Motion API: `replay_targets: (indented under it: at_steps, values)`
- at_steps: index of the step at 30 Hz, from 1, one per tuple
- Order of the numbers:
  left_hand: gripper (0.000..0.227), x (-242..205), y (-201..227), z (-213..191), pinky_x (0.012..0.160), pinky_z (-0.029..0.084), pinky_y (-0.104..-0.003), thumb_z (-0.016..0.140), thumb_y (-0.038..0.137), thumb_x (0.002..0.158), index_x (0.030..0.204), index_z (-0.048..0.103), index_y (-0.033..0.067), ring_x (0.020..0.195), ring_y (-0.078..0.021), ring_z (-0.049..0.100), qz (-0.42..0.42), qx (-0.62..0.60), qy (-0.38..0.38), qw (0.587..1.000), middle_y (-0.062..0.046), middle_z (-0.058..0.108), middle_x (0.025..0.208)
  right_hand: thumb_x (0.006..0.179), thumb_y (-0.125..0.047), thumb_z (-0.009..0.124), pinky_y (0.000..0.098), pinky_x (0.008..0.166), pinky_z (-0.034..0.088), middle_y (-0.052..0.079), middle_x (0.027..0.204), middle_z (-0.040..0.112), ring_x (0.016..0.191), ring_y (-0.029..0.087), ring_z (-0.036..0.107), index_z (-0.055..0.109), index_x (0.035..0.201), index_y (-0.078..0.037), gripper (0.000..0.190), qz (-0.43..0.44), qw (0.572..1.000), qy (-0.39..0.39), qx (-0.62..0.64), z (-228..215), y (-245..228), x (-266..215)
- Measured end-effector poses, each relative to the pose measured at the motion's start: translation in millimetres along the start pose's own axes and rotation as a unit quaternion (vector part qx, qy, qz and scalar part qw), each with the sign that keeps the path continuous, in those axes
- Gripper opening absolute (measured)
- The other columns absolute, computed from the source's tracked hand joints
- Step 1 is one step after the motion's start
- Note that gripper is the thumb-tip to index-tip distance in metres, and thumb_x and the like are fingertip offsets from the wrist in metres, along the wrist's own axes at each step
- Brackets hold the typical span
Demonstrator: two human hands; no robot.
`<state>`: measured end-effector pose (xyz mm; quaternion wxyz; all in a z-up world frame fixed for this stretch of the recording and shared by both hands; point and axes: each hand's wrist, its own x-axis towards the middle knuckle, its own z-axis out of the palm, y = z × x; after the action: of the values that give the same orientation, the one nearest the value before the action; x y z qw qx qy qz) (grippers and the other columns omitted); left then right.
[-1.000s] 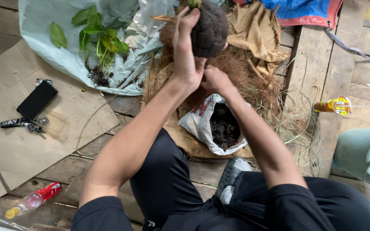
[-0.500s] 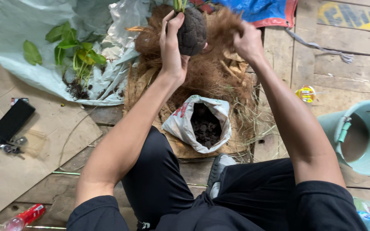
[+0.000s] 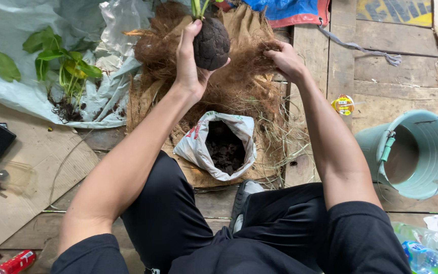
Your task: The person wraps a plant's root ball with coconut coir and secures it with string. They hold the plant, add coir around the roots, and tie the material in place using a thin cord.
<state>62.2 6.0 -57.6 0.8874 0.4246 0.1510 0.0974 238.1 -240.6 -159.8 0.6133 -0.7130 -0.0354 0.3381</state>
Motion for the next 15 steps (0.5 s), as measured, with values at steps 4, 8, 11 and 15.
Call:
replay_targets:
  at_steps: [4, 8, 11, 15]
  values:
    - [0.076, 4.6, -4.2, 3.0, 0.069, 0.071, -0.038, 0.071, 0.055, 0.078, 0.133, 0.055, 0.0047, 0.101, -0.0291, 0.076, -0.010, -0.001, 0.003, 1.000, -0.020, 0.066, 0.118, 0.104, -0.009, 0.048, 0.0389, 0.079, 0.062, 0.012, 0.121, 0.073, 0.093, 0.024, 0.070, 0.055, 0.141, -0.005, 0.038, 0.022, 0.997, 0.005, -0.071, -15.1, 19.7, 11.7]
    - [0.076, 11.2, -6.9, 9.1, 0.070, 0.072, -0.037, 0.070, 0.056, 0.074, 0.129, 0.051, 0.0069, 0.097, -0.0273, 0.077, 0.020, 0.026, 0.015, 0.999, -0.018, 0.066, 0.116, 0.100, -0.009, 0.053, 0.0370, 0.085, 0.060, 0.012, 0.119, 0.074, 0.093, 0.017, 0.070, 0.065, 0.137, -0.008, 0.039, 0.030, 0.966, 0.007, -0.257, -24.3, 44.9, 6.9]
    - [0.077, 17.0, -9.9, 13.7, 0.075, 0.072, -0.038, 0.071, 0.057, 0.076, 0.128, 0.054, 0.0029, 0.099, -0.0261, 0.076, 0.011, 0.002, 0.005, 1.000, -0.019, 0.067, 0.116, 0.100, -0.014, 0.051, 0.0399, 0.081, 0.064, 0.009, 0.119, 0.072, 0.088, 0.018, 0.069, 0.061, 0.137, -0.013, 0.038, 0.093, 0.990, 0.043, -0.092, -32.2, 44.5, 0.8]
    - [0.078, 19.9, -17.4, 29.4, 0.074, 0.071, -0.040, 0.072, 0.058, 0.073, 0.123, 0.059, 0.0000, 0.091, -0.0283, 0.077, -0.012, -0.006, 0.002, 1.000, -0.020, 0.070, 0.108, 0.100, -0.015, 0.057, 0.0434, 0.085, 0.061, 0.009, 0.118, 0.070, 0.096, 0.018, 0.068, 0.065, 0.133, -0.011, 0.034, 0.109, 0.988, 0.048, -0.095, -36.2, 34.1, -15.4]
